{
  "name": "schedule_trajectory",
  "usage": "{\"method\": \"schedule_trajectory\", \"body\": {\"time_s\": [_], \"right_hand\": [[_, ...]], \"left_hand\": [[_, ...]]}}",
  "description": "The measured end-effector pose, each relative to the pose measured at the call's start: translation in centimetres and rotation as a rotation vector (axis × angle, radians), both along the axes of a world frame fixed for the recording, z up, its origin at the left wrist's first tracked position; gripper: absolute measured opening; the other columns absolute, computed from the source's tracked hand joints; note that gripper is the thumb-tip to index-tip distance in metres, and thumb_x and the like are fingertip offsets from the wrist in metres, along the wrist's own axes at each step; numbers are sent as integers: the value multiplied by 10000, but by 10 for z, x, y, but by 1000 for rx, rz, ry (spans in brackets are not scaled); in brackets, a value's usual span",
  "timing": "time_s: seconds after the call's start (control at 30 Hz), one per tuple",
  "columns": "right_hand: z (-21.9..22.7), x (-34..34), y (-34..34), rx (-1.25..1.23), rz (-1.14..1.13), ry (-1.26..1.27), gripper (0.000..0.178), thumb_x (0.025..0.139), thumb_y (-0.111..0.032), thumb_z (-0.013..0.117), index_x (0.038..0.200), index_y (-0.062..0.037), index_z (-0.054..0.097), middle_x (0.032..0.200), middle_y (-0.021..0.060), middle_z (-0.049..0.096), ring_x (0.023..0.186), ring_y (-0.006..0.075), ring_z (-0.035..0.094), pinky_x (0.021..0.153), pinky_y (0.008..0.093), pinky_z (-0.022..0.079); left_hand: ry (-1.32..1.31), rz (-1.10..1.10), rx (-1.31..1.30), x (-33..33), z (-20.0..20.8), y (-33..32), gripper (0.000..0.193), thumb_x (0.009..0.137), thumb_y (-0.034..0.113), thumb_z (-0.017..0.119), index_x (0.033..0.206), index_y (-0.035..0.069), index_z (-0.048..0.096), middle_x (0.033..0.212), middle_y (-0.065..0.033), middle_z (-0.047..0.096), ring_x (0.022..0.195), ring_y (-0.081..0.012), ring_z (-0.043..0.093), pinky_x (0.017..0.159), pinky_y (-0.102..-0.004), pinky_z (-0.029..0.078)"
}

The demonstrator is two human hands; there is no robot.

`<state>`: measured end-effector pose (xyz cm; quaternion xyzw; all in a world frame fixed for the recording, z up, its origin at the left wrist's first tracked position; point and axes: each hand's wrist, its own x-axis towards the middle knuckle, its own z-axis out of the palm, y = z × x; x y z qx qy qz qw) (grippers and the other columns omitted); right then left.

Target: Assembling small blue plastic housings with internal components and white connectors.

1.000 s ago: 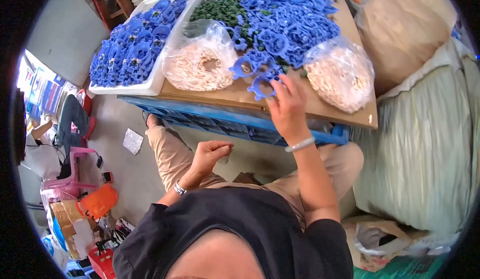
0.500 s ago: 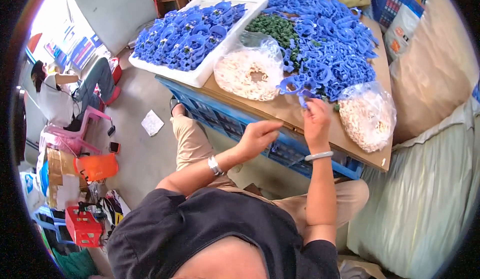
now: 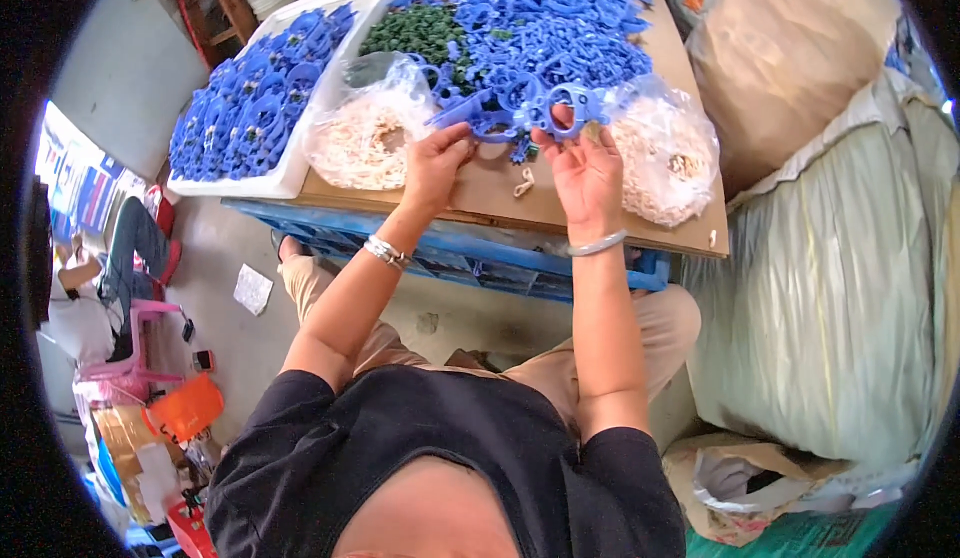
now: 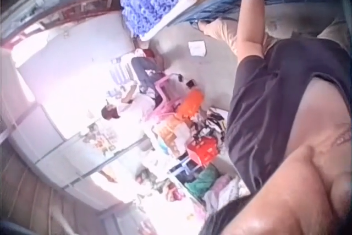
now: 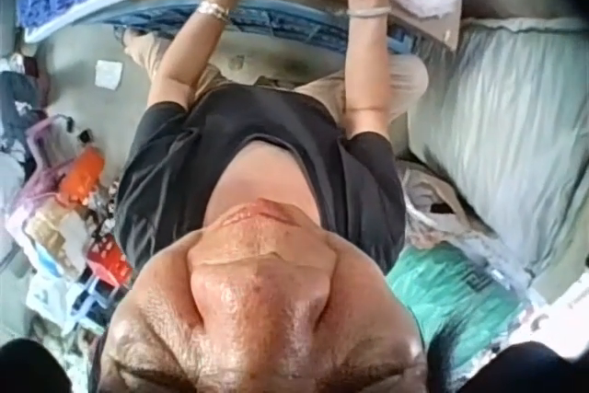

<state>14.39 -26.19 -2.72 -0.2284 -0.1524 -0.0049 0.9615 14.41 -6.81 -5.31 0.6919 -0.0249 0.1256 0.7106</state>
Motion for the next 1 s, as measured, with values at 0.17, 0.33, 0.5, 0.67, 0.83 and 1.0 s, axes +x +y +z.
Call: {"method": "schedule_trajectory", "body": {"time_s": [0.17,0.33,0.5,0.67,0.83,1.0], "right_hand": [[4,-12,15,-6,128,-44,212,835,-113,524,1027,-26,548,1024,156,586,966,272,558,826,472,452],[12,-36,29,-260,-100,-88,190,839,-77,523,1010,-6,564,987,110,594,927,206,570,812,377,459],[27,-80,51,-940,-53,-208,153,829,-26,522,966,8,582,902,15,582,752,48,498,679,201,417],[18,-99,62,-980,39,-332,101,801,-32,541,880,22,574,869,82,575,760,162,536,701,269,429],[22,-90,64,-1205,-98,-677,228,790,-78,575,990,28,551,978,135,567,870,246,553,761,300,429],[22,-36,17,-1852,-1024,-532,233,750,1,484,968,-7,566,990,161,571,929,323,525,790,382,438]], "left_hand": [[-154,73,177,-7,-16,6,222,782,41,561,990,-29,591,849,-72,616,707,-105,555,648,-219,446],[-16,-25,-52,-40,13,-1,325,733,20,598,1055,-2,562,951,-150,604,834,-176,581,697,-268,461],[-354,-23,293,-86,22,0,751,629,-44,651,1291,8,299,1306,-155,358,1184,-242,389,920,-318,373],[-304,-30,257,-108,-6,8,902,586,-29,692,1336,19,195,1209,-134,397,1050,-231,447,881,-323,387],[-143,-102,-130,-110,-3,14,889,673,53,658,1366,66,101,1117,-124,432,857,-210,499,770,-304,432],[144,-294,-666,-104,24,37,658,745,232,616,1280,60,275,1007,-165,517,664,-173,561,550,-305,480]]}}
